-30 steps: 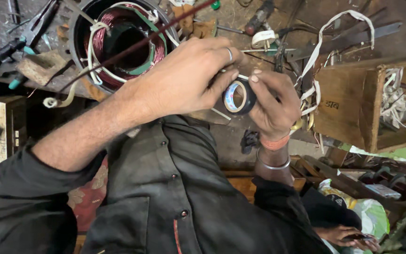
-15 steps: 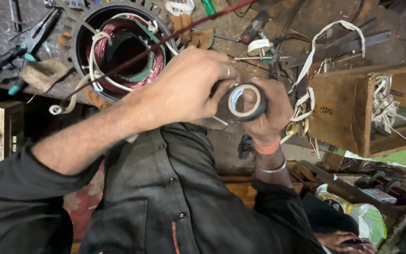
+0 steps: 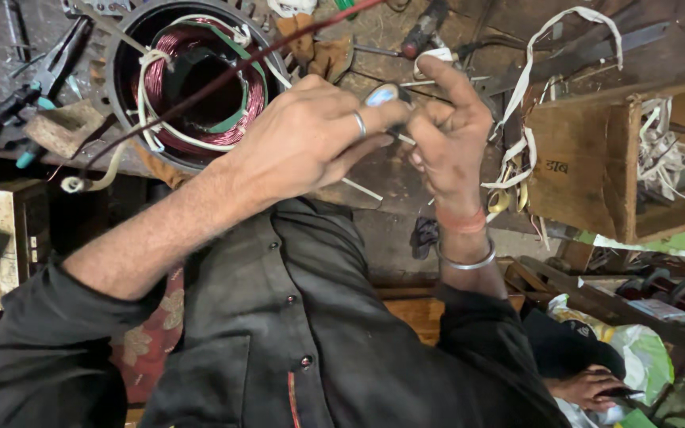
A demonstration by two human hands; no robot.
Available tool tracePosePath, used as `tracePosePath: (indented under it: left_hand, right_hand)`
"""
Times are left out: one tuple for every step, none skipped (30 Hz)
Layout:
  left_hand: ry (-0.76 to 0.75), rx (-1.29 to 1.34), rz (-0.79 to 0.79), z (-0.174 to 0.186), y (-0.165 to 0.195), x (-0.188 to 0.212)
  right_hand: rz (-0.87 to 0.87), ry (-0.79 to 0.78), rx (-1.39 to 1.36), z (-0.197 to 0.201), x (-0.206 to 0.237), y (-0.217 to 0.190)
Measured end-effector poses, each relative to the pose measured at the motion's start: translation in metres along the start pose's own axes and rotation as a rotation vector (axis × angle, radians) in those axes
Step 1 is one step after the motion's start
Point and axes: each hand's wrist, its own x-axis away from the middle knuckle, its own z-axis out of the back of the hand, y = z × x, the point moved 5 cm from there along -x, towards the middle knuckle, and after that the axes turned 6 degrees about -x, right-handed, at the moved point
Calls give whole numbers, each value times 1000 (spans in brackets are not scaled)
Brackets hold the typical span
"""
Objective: The person wraps electrical tape around the ends of wires connected to a motor stator. They then use a knife to cut a piece of white tape and continue wrapping the wires.
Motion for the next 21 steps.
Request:
tracePosePath:
  left_hand:
    - [-19, -19, -22, -1, 0, 0]
    - [-13, -25, -21, -1, -1, 0]
    - [-6, -35, -22, 0, -1, 0]
    - [0, -46, -20, 1, -2, 0]
    - [6, -40, -10, 2, -2, -1]
    - [12, -34, -1, 3, -2, -3]
    - [17, -30, 8, 4, -1, -4]
    - [7, -19, 47, 4, -1, -6]
    - [-4, -5, 85, 5, -1, -8]
    - [-14, 11, 120, 6, 0, -10]
    - [-2, 11, 108, 10, 3, -12]
    - [10, 13, 98, 13, 6, -14]
    - [23, 12, 88, 17, 8, -17]
    - [-31, 69, 118, 18, 7, -20]
    - [-87, 126, 150, 20, 6, -22]
    - [-142, 185, 183, 20, 5, -24]
    - [-144, 203, 145, 23, 8, -26]
    - [-146, 221, 110, 25, 10, -29]
    - [-146, 236, 74, 27, 13, -31]
    - [-133, 182, 34, 28, 16, -33]
    - [-117, 129, -5, 29, 18, -34]
  right_hand:
    - [8, -13, -19, 1, -1, 0]
    - [15, -28, -38, 2, -1, 0]
    - [59, -42, 17, 4, 0, -3]
    - [101, -58, 69, 5, 2, -7]
    - [143, -73, 123, 6, 5, -12]
    - [223, -124, 246, 6, 9, -20]
    - [305, -175, 369, 6, 13, -28]
    - [384, -223, 492, 5, 18, -35]
    - [382, -227, 522, 6, 20, -38]
    - [380, -229, 555, 7, 22, -41]
    - [379, -229, 588, 7, 23, -42]
    - [393, -229, 587, 6, 25, -44]
    - [409, -231, 585, 5, 26, -45]
    - [430, -233, 579, 3, 26, -45]
    - [426, -231, 550, 1, 26, -43]
    - [420, -230, 522, 0, 25, -40]
    - [414, -230, 494, -2, 24, -37]
    - [407, -234, 411, -3, 23, -34]
    - [401, -240, 329, -4, 20, -30]
    - [397, -241, 246, -4, 18, -27]
    - [421, -235, 274, -4, 17, -26]
